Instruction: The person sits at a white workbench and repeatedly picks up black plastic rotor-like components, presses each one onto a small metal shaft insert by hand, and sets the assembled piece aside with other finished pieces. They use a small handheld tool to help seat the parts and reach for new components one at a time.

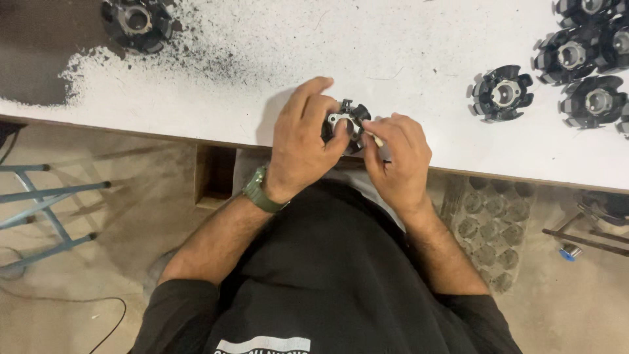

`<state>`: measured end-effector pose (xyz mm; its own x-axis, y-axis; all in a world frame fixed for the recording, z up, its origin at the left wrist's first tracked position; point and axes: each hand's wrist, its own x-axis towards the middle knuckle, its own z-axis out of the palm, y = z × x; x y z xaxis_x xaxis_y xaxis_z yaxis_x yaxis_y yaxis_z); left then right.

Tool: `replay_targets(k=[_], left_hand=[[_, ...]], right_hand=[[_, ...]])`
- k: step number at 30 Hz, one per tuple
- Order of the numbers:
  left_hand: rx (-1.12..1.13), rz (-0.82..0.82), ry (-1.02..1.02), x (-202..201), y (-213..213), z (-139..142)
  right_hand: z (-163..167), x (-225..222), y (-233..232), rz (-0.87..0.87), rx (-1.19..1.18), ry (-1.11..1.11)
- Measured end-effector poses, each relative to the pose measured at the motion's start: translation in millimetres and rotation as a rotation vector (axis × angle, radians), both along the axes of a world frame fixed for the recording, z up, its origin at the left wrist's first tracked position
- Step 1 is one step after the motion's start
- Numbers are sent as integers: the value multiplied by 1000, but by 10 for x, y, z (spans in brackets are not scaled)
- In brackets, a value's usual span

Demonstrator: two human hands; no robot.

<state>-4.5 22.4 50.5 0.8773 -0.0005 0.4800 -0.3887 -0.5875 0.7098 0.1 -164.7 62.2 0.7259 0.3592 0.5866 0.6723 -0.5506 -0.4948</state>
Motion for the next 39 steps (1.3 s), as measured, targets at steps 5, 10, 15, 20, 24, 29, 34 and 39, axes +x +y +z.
replay_targets(k=[5,10,15,20,24,29,34,39], left_hand=[[233,-74,-28,111,139,49],[189,-155,13,213,157,-6],[291,-195,-55,217,214,34],[272,-231,17,216,167,71],[276,-232,-33,258,143,104],[356,-249,-58,237,209,192],[321,-260,5,181,118,187],[152,-178,120,152,76,129]], right_hand=[[-115,-16,36,-110,62,89],[-198,40,12,-106,44,56],[-214,72,-10,-112,34,53],[-194,94,-21,-98,34,54],[-181,75,-22,-111,34,64],[-204,73,-37,-108,49,45],[-241,121,-49,-93,30,59],[-262,97,-46,-22,52,-14]])
